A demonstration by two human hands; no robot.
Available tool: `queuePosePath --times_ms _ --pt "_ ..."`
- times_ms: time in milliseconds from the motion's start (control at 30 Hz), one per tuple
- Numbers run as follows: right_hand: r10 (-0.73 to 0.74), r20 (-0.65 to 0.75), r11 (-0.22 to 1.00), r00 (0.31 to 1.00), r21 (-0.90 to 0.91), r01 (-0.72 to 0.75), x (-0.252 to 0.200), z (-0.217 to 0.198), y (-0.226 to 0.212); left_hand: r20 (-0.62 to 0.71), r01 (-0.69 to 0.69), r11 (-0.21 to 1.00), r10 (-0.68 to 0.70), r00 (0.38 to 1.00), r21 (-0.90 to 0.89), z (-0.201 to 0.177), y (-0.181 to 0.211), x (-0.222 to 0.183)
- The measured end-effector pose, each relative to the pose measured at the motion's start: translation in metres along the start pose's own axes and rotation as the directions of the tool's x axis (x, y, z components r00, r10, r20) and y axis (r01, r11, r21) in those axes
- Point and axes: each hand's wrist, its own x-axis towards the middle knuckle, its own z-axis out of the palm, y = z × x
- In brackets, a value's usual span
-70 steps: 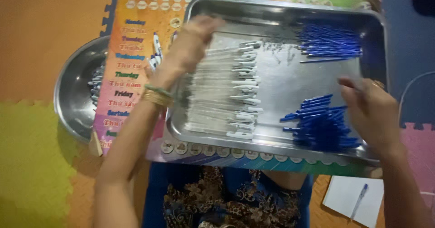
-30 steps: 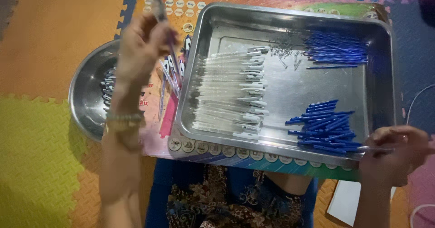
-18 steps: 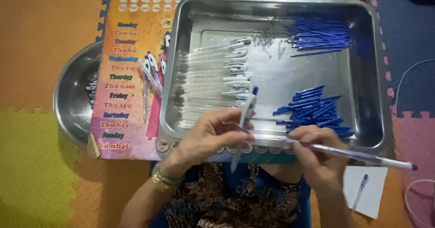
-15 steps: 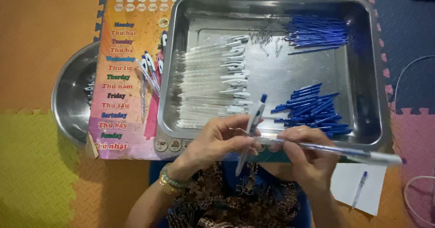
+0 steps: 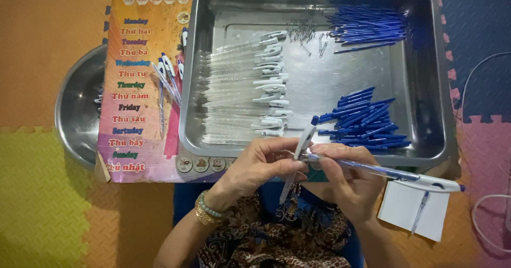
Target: The person assembles pens by inserting ink cartridges into pen barrels and snapping on the caps by hand.
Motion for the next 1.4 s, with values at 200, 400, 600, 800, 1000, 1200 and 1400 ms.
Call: queuePosePath --times_ms 200,400,600,800,1000,1200,1400 --pt "0.014 -0.026 0.999 1.000 -0.041 -0.015 -0.008 -0.001 0.007 0.033 -0.047 0.999 0.047 0.998 -0.005 -0.001 -0.011 0.004" --pt "0.030 -0.083 0.995 0.996 -0.096 -0.038 -0.010 0.000 0.007 0.031 -0.076 0.997 0.076 0.997 -0.012 0.001 -0.017 0.002" --pt "-0.056 -0.043 0.969 0.997 -0.245 0.044 -0.019 -0.009 0.023 -0.073 -0.067 0.998 0.066 0.995 -0.019 0.011 -0.030 0.002" --pt "-0.246 0.188 0.937 0.951 -0.204 0.283 -0.021 -0.022 0.016 -0.089 -0.124 0.987 0.133 0.987 0.100 0.021 -0.029 0.002" --pt "-0.216 0.099 0.976 0.971 -0.005 0.217 -0.015 -0.045 0.013 -0.047 -0.040 0.996 0.044 0.998 0.083 0.027 -0.012 0.003" --pt "-0.008 0.036 0.970 0.999 -0.244 0.016 0.028 -0.065 0.001 0.078 -0.033 0.959 0.011 0.997 0.283 0.026 -0.005 0.010" --pt "0.049 0.153 0.990 0.987 -0.140 -0.027 0.028 -0.076 0.032 0.160 -0.269 0.874 0.222 0.962 0.403 0.028 -0.002 0.018"
